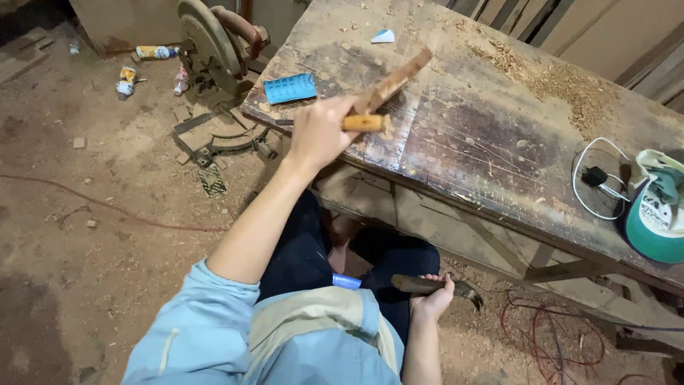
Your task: Using a hammer and chisel to carve and shape a piece of wood on a workbench.
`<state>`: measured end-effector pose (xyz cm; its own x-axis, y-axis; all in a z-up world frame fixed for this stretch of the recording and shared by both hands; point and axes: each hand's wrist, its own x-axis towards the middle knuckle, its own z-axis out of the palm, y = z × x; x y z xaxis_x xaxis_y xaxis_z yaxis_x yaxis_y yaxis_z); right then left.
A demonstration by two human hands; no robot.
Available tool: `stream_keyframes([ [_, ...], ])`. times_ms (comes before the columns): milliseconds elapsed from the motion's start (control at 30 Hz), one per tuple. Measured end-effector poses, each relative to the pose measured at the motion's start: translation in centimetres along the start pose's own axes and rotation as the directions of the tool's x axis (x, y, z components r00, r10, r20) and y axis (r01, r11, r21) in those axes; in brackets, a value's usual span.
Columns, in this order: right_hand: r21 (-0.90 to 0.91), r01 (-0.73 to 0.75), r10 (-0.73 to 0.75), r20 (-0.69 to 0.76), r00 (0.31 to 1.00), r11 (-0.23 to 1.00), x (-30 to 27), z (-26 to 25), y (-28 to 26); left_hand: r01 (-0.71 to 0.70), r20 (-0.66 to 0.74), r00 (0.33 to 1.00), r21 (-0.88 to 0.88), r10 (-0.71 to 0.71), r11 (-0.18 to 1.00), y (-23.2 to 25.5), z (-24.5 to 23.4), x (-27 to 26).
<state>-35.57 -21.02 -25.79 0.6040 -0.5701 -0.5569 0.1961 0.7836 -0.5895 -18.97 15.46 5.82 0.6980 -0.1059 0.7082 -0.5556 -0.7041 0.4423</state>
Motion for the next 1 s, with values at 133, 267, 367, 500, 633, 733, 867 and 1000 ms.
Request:
stream_keyframes([
  [133, 0.015, 0.004, -0.004, -0.026, 1.000, 1.000, -0.5, 0.4, 0.0, -0.254, 0.089, 0.967, 0.186, 0.241, 0.949, -1.0, 1.3, -0.7],
  [267, 0.013, 0.024, -0.024, -0.002, 1.000, 1.000, -0.4, 0.4, 0.1, -0.344, 0.107, 0.938, 0.206, 0.328, 0.916, -0.2, 1.4, -2.2],
  [367, -0.005, 0.011, -0.011, -0.005, 1.000, 1.000, -0.7, 0.4, -0.1, -0.336, 0.057, 0.942, 0.164, 0.331, 0.927, 0.2, 1.3, -2.8],
  [500, 0.000, 0.018, -0.018, -0.016, 1.000, 1.000, -0.7, 0.5, -0.1, -0.173, 0.001, 0.985, 0.103, 0.173, 0.980, -0.6, 1.0, -2.0],
  [633, 0.002, 0.007, -0.007, -0.012, 1.000, 1.000, -1.8, 1.1, -0.4, -0.319, 0.058, 0.948, 0.103, 0.314, 0.942, -0.3, 2.8, -2.0],
  [733, -0.004, 0.021, -0.021, 0.002, 1.000, 1.000, -1.9, 1.2, -0.2, -0.103, -0.068, 0.993, -0.053, 0.099, 0.993, -0.1, 1.6, -0.9],
  [867, 0.016, 0.020, -0.020, 0.010, 1.000, 1.000, -0.9, 0.9, -0.1, -0.169, 0.084, 0.981, -0.063, 0.174, 0.984, 0.8, 2.1, -0.6],
  [1000, 0.001, 0.016, -0.016, -0.002, 1.000, 1.000, -1.6, 0.7, -0.2, -0.161, 0.015, 0.987, -0.025, 0.162, 0.987, 0.6, 2.2, -0.6],
])
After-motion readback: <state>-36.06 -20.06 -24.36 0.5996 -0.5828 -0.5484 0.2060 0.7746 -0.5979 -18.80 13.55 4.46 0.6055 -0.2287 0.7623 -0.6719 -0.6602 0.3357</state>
